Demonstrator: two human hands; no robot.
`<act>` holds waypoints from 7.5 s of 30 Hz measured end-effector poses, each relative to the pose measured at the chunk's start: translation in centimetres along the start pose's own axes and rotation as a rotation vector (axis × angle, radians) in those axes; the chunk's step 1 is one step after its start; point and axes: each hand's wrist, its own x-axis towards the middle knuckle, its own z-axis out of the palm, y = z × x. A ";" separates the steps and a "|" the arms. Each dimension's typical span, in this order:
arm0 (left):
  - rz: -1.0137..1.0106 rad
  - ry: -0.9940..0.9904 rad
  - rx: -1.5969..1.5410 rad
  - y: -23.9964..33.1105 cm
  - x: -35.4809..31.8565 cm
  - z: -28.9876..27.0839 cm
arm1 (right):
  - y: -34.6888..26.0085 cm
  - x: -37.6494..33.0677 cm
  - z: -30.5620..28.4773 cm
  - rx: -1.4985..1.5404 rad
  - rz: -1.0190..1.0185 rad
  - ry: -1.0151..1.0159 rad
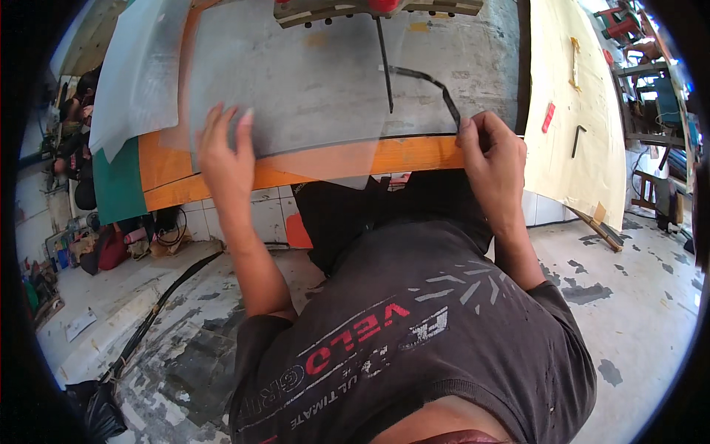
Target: The person operates a high-frequency welding machine to join plastic components, manually aligning strips of material under the welding head and then peeling away excess plastic from the welded seam.
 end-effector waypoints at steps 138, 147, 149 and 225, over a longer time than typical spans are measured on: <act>0.491 -0.229 -0.385 10.1 1.7 6.4 | -1.8 4.7 4.4 0.022 0.050 -0.547; 0.497 -0.221 -0.324 10.4 1.2 7.0 | -1.4 4.9 4.6 -0.089 -0.100 -0.502; 0.486 -0.227 -0.324 10.1 1.1 7.2 | -1.6 4.7 4.6 -0.217 -0.148 -0.453; 0.542 -0.218 -0.189 10.1 0.9 7.7 | 1.9 8.9 6.6 -0.431 -0.686 -0.279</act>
